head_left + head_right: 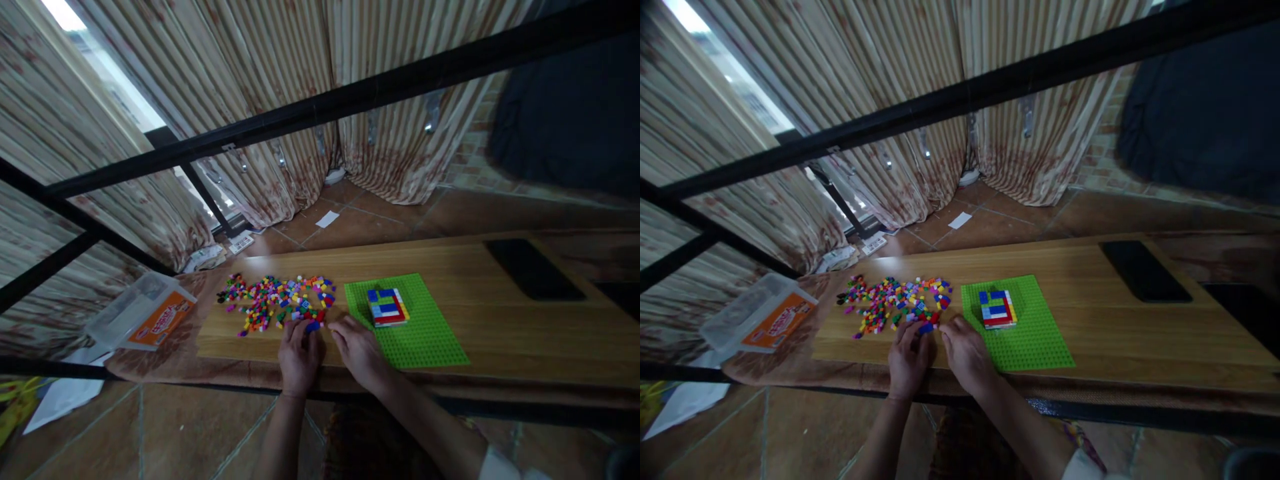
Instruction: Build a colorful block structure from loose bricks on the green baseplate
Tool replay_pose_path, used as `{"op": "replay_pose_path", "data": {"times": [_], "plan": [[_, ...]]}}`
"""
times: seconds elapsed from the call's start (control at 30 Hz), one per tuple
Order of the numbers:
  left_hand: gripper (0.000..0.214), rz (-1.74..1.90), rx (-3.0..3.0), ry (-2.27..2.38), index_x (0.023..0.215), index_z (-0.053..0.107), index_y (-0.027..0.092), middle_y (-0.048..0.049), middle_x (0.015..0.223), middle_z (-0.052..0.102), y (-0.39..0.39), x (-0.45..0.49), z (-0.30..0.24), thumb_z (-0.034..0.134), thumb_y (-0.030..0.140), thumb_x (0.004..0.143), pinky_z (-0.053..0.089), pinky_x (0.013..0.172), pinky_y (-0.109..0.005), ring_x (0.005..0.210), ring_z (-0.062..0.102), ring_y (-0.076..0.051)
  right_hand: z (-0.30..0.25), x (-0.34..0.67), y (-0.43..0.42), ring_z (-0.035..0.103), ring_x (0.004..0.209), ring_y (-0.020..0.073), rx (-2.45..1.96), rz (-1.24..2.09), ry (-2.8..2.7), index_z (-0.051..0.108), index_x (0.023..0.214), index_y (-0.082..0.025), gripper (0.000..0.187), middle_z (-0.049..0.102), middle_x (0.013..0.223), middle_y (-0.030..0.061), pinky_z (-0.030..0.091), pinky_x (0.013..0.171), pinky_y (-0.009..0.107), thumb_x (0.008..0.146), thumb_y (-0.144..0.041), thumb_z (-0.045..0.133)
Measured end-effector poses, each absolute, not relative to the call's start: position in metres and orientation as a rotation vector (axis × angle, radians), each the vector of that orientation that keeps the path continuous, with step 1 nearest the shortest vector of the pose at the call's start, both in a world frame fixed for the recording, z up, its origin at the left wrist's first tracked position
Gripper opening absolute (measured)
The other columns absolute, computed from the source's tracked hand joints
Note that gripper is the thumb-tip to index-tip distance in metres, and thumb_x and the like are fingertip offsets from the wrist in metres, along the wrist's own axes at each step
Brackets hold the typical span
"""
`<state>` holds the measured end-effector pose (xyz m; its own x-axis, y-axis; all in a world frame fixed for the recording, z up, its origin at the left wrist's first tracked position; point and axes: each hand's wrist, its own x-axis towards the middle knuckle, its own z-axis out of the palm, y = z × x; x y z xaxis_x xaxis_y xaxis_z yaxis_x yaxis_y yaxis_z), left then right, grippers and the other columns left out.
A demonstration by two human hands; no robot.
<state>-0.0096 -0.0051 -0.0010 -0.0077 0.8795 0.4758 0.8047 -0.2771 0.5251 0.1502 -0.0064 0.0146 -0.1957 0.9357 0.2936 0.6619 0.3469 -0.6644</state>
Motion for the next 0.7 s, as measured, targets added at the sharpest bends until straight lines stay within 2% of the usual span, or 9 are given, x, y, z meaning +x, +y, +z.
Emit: {"op": "replay_pose_path", "data": {"times": [0.27, 0.43, 0.7], "plan": [[0.022, 1.157, 2.152, 1.841, 0.107, 0.062, 0.021, -0.008, 0.107, 0.061, -0.005, -0.01, -0.001, 0.055, 0.021, 0.086, 0.055, 0.08, -0.031, 0.094, 0.064, -0.019, 0.047, 0.188, -0.028, 0.065, 0.081, 0.015, -1.306, 0.697, -1.629, 0.066, 0.101, -0.023, 0.025, 0.069, 0.09, 0.0037, 0.051, 0.074, 0.027, 0.092, -0.024, 0.043], [0.022, 1.141, 2.133, 1.869, 0.106, 0.063, 0.021, -0.0074, 0.105, 0.061, -0.004, -0.011, -0.003, 0.056, 0.021, 0.085, 0.055, 0.078, -0.031, 0.091, 0.064, -0.019, 0.065, 0.249, -0.006, 0.066, 0.09, 0.0167, -1.42, 0.624, -1.501, 0.068, 0.103, -0.022, 0.026, 0.07, 0.103, 0.0046, 0.05, 0.08, 0.029, 0.091, -0.031, 0.047], [0.022, 1.152, 2.127, 1.865, 0.106, 0.063, 0.021, -0.0078, 0.105, 0.061, -0.004, -0.009, 0.0, 0.056, 0.023, 0.086, 0.054, 0.077, -0.03, 0.088, 0.064, -0.018, 0.075, 0.286, 0.054, 0.063, 0.09, 0.0175, -1.402, 0.46, -2.05, 0.071, 0.1, -0.023, 0.029, 0.068, 0.096, 0.0039, 0.047, 0.083, 0.031, 0.093, -0.024, 0.042]]}}
